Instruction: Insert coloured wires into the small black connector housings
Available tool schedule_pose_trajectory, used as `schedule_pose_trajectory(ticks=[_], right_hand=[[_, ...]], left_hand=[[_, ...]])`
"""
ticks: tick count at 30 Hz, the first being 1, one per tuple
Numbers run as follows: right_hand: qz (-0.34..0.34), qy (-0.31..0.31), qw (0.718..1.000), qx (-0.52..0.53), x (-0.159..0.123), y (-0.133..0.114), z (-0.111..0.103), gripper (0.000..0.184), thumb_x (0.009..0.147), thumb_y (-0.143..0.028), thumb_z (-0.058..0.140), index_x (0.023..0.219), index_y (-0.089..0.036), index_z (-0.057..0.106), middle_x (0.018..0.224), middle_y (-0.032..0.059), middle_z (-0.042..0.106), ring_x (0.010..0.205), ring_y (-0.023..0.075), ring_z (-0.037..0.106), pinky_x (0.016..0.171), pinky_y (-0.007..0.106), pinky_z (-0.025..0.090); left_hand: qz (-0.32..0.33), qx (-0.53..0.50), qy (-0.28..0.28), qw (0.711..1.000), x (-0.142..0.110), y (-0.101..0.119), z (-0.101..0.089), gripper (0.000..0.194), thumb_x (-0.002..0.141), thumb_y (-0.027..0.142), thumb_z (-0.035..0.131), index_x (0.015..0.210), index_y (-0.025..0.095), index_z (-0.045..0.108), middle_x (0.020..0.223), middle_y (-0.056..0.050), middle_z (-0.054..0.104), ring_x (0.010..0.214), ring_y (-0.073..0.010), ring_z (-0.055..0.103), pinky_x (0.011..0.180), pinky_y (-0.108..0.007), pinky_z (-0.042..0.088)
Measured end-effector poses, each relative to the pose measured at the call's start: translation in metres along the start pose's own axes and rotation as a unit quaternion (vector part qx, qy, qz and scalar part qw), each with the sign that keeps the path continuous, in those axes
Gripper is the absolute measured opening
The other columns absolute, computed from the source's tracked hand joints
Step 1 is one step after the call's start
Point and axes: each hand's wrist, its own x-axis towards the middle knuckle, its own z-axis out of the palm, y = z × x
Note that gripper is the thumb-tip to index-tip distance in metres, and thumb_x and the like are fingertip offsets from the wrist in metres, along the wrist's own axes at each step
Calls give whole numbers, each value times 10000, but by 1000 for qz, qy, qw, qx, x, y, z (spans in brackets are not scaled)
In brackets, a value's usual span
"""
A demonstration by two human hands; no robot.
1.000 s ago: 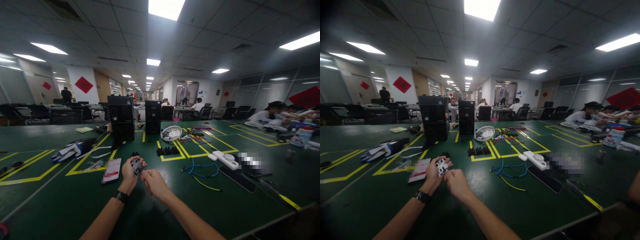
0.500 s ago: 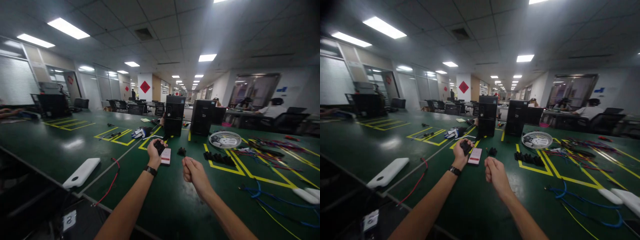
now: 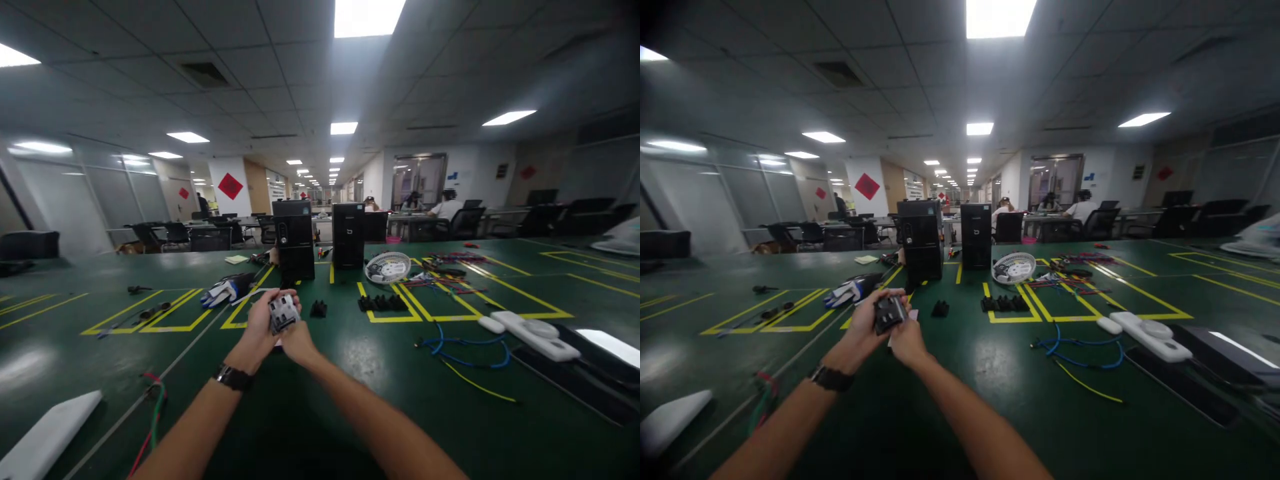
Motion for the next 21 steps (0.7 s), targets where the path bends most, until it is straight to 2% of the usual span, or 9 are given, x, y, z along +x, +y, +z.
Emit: schedule_pose_trajectory(ticks=[3,6,8,11,14,18,21], right_hand=[[-1,86,991,-100,-32,53,-79,276,880,-98,428,1103,-151,583,901,65,685,861,174,629,826,301,459],[-2,161,963,-218,-75,92,-158,263,855,-87,424,1041,-131,605,896,75,679,876,185,619,837,304,445],[-3,168,944,-284,-102,103,-194,245,841,-79,428,980,-131,622,917,84,664,896,197,600,843,317,435],[-22,128,926,-354,-130,105,-221,255,845,-69,411,950,-149,629,935,80,642,926,205,565,861,330,417],[-26,95,916,-388,-139,105,-235,261,837,-58,414,955,-158,625,953,75,628,952,206,542,872,333,405],[-3,68,905,-420,-123,108,-252,236,842,-96,434,965,-159,626,1003,89,616,1004,214,528,897,341,396],[-1,44,890,-454,-90,113,-252,308,850,-208,494,1142,-190,590,1199,110,559,1154,259,460,962,403,359]], left_hand=[[-7,209,-25,978,42,-49,11,279,849,305,406,821,110,604,639,-85,654,502,-172,608,509,-301,499],[11,301,-43,952,82,-97,34,310,854,375,417,770,129,586,620,-88,657,502,-185,614,528,-308,485],[26,342,-49,938,107,-122,50,318,845,379,443,682,141,578,592,-80,644,524,-185,619,551,-290,468],[53,424,-54,903,140,-146,62,334,826,352,474,566,163,564,566,-68,627,575,-184,623,586,-266,442],[68,497,-53,863,166,-155,60,333,814,324,477,526,179,562,596,-64,640,607,-181,615,598,-253,422],[79,573,-51,814,184,-154,50,346,812,291,464,491,190,547,579,-59,625,603,-184,592,588,-254,391],[84,618,-62,779,190,-147,47,375,803,326,496,454,194,536,530,-61,593,578,-194,575,598,-268,372]])
